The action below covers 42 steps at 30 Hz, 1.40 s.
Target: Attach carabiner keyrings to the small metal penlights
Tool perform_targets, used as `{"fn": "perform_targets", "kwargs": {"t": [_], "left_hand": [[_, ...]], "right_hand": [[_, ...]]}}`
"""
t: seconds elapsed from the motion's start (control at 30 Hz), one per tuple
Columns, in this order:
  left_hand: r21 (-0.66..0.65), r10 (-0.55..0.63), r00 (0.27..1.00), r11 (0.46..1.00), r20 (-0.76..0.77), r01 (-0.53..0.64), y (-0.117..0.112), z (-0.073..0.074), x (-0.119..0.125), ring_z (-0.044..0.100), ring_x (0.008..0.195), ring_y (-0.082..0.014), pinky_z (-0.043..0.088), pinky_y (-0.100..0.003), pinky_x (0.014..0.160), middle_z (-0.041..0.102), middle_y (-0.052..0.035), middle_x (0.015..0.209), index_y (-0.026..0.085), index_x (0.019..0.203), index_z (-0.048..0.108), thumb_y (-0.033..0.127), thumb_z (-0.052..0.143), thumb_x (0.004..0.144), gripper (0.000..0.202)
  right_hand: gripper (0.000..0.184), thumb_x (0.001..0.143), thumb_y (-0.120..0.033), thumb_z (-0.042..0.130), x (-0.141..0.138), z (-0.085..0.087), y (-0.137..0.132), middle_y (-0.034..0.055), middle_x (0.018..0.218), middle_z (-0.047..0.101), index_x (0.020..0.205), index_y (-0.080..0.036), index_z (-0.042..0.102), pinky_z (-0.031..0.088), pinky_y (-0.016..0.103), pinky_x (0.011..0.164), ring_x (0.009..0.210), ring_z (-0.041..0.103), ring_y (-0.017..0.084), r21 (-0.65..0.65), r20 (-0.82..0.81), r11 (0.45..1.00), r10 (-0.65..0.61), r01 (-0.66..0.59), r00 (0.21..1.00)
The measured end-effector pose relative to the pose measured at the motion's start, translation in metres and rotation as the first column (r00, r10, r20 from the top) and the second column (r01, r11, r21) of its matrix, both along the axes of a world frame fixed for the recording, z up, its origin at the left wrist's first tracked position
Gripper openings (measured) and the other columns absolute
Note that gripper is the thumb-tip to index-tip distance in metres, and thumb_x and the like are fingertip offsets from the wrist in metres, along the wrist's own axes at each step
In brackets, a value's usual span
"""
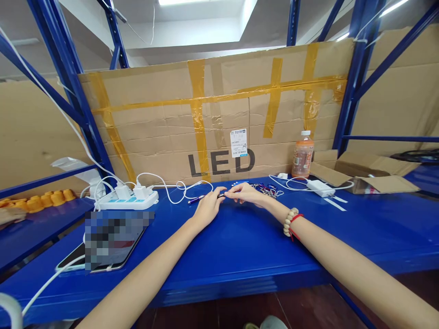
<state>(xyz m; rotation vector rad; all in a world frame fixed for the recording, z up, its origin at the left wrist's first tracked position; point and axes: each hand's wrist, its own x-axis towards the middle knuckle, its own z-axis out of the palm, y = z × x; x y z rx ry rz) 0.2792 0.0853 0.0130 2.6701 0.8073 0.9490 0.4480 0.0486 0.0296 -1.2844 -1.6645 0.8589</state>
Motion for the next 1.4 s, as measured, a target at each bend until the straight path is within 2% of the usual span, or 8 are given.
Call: {"fn": "perform_targets", "kwargs": {"t": [0.2, 0.4, 0.57, 0.8, 0.87, 1.0, 1.27, 1.4], "left_hand": [[-0.009, -0.015, 1.000, 1.000, 0.000, 0.015, 0.003, -0.001, 0.003, 0.055, 0.077, -0.0159, 0.041, -0.028, 0.076, 0.060, -0.0009, 0.077, 0.023, 0.101, 0.053, 0.024, 0.034, 0.085, 0.025], [-0.066, 0.025, 0.998, 0.998, 0.059, -0.021, 0.000, 0.000, 0.005, 0.055, 0.069, -0.0145, 0.041, -0.025, 0.068, 0.059, -0.0007, 0.073, 0.022, 0.100, 0.052, 0.026, 0.032, 0.085, 0.025], [-0.098, 0.101, 0.994, 0.991, 0.044, -0.097, -0.003, 0.001, 0.005, 0.056, 0.065, -0.0147, 0.040, -0.024, 0.063, 0.058, 0.0011, 0.067, 0.024, 0.097, 0.052, 0.029, 0.032, 0.085, 0.023], [-0.139, 0.164, 0.985, 0.978, 0.056, -0.155, 0.000, 0.001, 0.004, 0.057, 0.066, -0.0149, 0.038, -0.024, 0.061, 0.060, 0.0020, 0.066, 0.025, 0.094, 0.053, 0.031, 0.031, 0.086, 0.024], [-0.143, 0.156, 0.987, 0.979, 0.047, -0.148, -0.001, 0.002, 0.005, 0.057, 0.066, -0.0147, 0.038, -0.023, 0.060, 0.060, 0.0024, 0.065, 0.025, 0.093, 0.053, 0.031, 0.031, 0.085, 0.024], [-0.132, 0.151, 0.988, 0.980, 0.023, -0.147, -0.002, 0.003, 0.005, 0.056, 0.066, -0.0148, 0.036, -0.023, 0.058, 0.059, 0.0026, 0.065, 0.025, 0.092, 0.052, 0.031, 0.030, 0.085, 0.024], [-0.167, 0.082, 0.996, 0.983, 0.026, -0.077, 0.001, -0.001, 0.007, 0.056, 0.070, -0.0144, 0.038, -0.025, 0.067, 0.060, 0.0032, 0.067, 0.024, 0.092, 0.049, 0.032, 0.029, 0.085, 0.023], [-0.189, 0.083, 0.996, 0.979, 0.031, -0.075, -0.001, -0.001, 0.009, 0.057, 0.073, -0.0151, 0.038, -0.025, 0.068, 0.061, 0.0031, 0.069, 0.024, 0.096, 0.049, 0.034, 0.029, 0.085, 0.024]], "right_hand": [[0.041, 0.054, -0.053, 0.066, 0.003, -0.001, 0.003, -0.0008, 0.055, 0.053, 0.067, -0.014, 0.067, 0.031, 0.018, 0.042, 0.049, 0.043, 0.006, -0.008, 0.005, 1.000, -0.020, 0.020, 1.000], [0.043, 0.058, -0.056, 0.061, 0.003, -0.003, 0.006, 0.0020, 0.063, 0.057, 0.066, -0.014, 0.065, 0.032, 0.017, 0.041, 0.051, 0.046, 0.007, 0.012, -0.006, 0.999, -0.043, 0.043, 0.999], [0.044, 0.060, -0.055, 0.060, 0.003, -0.003, 0.010, 0.0016, 0.055, 0.055, 0.072, -0.014, 0.067, 0.032, 0.018, 0.040, 0.047, 0.044, 0.007, 0.071, 0.023, 0.994, -0.088, 0.086, 0.996], [0.045, 0.059, -0.050, 0.063, 0.018, 0.004, 0.012, 0.0035, 0.065, 0.061, 0.084, -0.012, 0.067, 0.032, 0.018, 0.037, 0.047, 0.044, 0.007, 0.202, -0.143, 0.923, -0.304, 0.329, 0.942], [0.045, 0.061, -0.050, 0.061, 0.016, 0.004, 0.011, 0.0033, 0.065, 0.061, 0.087, -0.013, 0.067, 0.032, 0.017, 0.037, 0.047, 0.045, 0.007, 0.194, -0.155, 0.930, -0.286, 0.313, 0.946], [0.042, 0.061, -0.046, 0.064, 0.000, -0.003, 0.011, 0.0052, 0.071, 0.064, 0.086, -0.013, 0.068, 0.036, 0.017, 0.038, 0.051, 0.051, 0.008, 0.142, -0.079, 0.987, -0.067, 0.077, 0.995], [0.035, 0.059, -0.043, 0.066, -0.006, -0.006, 0.016, 0.0051, 0.064, 0.064, 0.076, -0.013, 0.068, 0.036, 0.016, 0.036, 0.051, 0.053, 0.010, 0.164, -0.119, 0.978, -0.108, 0.127, 0.987], [0.032, 0.067, -0.041, 0.061, 0.016, 0.006, 0.017, 0.0063, 0.075, 0.066, 0.084, -0.014, 0.067, 0.038, 0.017, 0.039, 0.055, 0.057, 0.011, 0.199, -0.113, 0.933, -0.281, 0.299, 0.953]]}}
